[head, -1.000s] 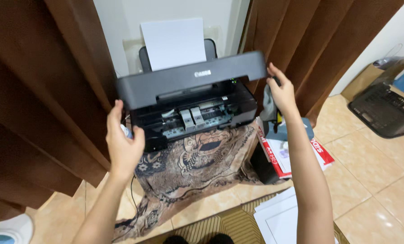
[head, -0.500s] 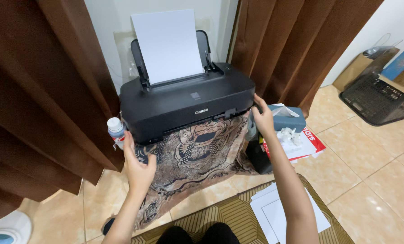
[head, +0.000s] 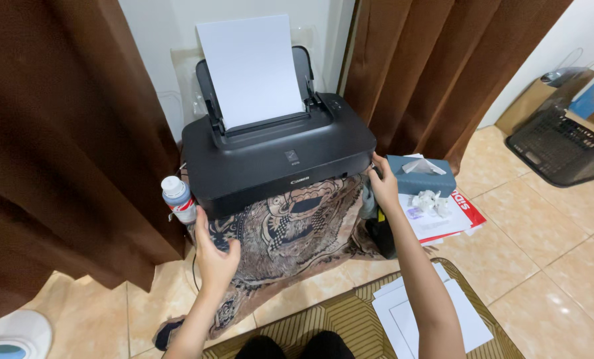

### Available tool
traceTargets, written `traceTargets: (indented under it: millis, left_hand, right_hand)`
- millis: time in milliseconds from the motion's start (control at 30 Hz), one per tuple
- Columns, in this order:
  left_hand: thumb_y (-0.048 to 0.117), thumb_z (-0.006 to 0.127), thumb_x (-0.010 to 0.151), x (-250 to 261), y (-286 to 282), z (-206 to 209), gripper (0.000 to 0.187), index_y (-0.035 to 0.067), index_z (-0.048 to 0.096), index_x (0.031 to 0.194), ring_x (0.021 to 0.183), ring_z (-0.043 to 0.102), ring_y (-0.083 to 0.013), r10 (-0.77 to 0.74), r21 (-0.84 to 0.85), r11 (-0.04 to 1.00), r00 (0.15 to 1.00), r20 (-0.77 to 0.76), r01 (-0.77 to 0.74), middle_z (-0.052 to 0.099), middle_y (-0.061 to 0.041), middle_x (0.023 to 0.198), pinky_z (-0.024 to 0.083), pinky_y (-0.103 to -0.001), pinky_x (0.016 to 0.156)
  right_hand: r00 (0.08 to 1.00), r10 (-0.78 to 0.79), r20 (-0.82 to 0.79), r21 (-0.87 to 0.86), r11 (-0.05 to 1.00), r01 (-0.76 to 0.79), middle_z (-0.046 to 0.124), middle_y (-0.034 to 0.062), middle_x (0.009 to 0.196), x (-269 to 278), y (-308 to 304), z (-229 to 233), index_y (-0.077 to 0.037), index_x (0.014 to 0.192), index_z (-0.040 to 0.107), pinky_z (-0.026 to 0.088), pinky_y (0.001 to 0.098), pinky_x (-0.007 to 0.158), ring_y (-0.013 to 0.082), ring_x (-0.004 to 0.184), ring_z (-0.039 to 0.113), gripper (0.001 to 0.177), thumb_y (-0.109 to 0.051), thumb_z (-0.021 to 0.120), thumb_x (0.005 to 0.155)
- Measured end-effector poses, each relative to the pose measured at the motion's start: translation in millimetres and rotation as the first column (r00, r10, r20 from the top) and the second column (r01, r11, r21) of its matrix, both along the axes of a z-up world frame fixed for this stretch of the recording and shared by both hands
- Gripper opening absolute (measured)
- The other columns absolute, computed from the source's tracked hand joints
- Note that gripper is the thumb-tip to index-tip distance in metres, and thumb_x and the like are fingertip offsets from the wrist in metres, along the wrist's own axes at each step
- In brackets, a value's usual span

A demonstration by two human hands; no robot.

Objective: The person cleans a printer with a cloth, wiping the exterior and interior surfaces. They open and close the printer lid, wipe the top, sides, and front, and clean the scanner glass area.

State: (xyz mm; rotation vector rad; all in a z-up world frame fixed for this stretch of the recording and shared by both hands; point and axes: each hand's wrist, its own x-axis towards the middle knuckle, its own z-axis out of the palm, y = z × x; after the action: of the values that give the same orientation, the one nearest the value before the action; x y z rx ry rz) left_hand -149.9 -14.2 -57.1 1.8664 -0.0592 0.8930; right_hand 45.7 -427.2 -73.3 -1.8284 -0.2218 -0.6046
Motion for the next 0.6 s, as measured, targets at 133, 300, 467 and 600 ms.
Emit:
traceTargets:
  millis: [133,300,467,600]
  left_hand:
    - [0.000,0.063,0.077,-1.6,-2.0,7.7,0.094,0.000,0.022,0.162,0.142,0.048,-0.0417,0.024,0.044,0.999,1.000,-0.005,-0.024,0.042,-0.032,0.155,0.049,-0.037,0.103]
    - [0.004,0.064,0.080,-8.2,-3.5,24.8,0.084,0.004,0.032,0.158,0.123,0.057,-0.0395,0.081,0.005,0.997,0.989,-0.122,-0.081,0.043,-0.023,0.155,0.048,-0.041,0.088]
    - [0.001,0.064,0.081,13.9,-5.0,54.6,0.066,-0.001,0.045,0.145,0.136,0.050,-0.0439,0.045,0.252,0.962,0.970,0.238,-0.106,0.049,-0.021,0.149,0.033,-0.051,0.123]
    - [0.003,0.064,0.084,55.7,-4.1,92.0,0.053,0.002,0.056,0.136,0.137,0.051,-0.0413,-0.067,0.299,0.954,0.987,0.148,0.020,0.054,-0.017,0.146,0.036,-0.048,0.123]
  right_hand:
    - [0.996,-0.033,-0.085,0.008,0.999,0.034,0.064,0.0141,0.142,-6.2,0.7,4.2,-0.004,0.146,0.052,0.045,0.0333,0.108,0.0229,0.132,0.060,0.050,-0.011,0.057,0.097]
    - [0.903,-0.424,-0.070,-0.299,0.872,0.387,0.069,0.0186,0.124,-12.8,-11.0,54.5,-0.003,0.131,0.065,0.050,0.0357,0.106,0.0294,0.119,0.066,0.038,-0.019,0.068,0.097]
    - [0.809,-0.328,0.488,-0.101,0.899,0.426,0.049,0.0208,0.134,-8.6,12.4,119.2,0.002,0.140,0.049,0.041,0.0385,0.116,0.0376,0.129,0.054,0.056,0.003,0.060,0.085]
    - [0.861,-0.134,0.491,-0.376,0.859,0.348,0.049,0.0244,0.146,5.7,70.2,131.8,0.002,0.144,0.048,0.035,0.0443,0.123,0.0422,0.140,0.047,0.070,0.012,0.058,0.076]
